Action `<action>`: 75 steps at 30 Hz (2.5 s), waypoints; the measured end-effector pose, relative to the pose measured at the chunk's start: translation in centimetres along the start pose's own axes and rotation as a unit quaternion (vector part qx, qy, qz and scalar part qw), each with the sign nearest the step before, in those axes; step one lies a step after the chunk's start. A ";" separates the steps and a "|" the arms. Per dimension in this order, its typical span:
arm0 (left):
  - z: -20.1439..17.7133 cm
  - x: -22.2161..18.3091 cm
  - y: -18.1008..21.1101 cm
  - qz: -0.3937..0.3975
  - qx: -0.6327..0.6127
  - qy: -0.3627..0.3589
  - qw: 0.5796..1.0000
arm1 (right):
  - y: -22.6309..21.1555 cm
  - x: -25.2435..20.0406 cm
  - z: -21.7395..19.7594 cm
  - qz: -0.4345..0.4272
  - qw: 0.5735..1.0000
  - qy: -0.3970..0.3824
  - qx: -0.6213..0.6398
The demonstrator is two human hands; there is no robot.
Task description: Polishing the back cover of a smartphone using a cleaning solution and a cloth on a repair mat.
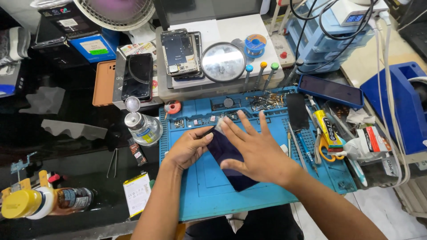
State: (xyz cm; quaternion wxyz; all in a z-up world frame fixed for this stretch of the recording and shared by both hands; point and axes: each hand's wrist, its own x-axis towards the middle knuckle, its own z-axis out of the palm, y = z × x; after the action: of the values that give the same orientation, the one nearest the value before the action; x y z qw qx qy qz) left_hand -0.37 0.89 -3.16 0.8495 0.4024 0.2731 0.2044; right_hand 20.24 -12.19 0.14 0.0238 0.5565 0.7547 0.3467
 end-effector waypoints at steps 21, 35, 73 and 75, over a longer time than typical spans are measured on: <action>1.7 -0.4 0.6 -0.031 -0.008 0.091 0.995 | -4.5 -12.1 -4.3 0.141 0.916 0.022 0.374; 4.7 -2.0 0.3 -0.015 -0.026 0.094 0.995 | 1.6 -12.2 -2.5 0.529 0.119 -0.007 0.840; 2.4 4.0 -5.8 0.145 -0.013 0.164 0.976 | -12.3 20.7 -3.0 -0.042 0.956 0.156 0.243; 2.5 4.1 -5.9 0.141 -0.030 0.153 0.978 | -12.3 20.8 -3.4 -0.041 0.957 0.144 0.250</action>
State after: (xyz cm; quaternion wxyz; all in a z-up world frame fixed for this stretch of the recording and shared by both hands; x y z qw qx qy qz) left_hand 5.13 -1.70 -7.82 0.7720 0.3749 0.3345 0.3892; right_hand 0.83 2.23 3.25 -0.2109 0.4575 0.8348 0.2219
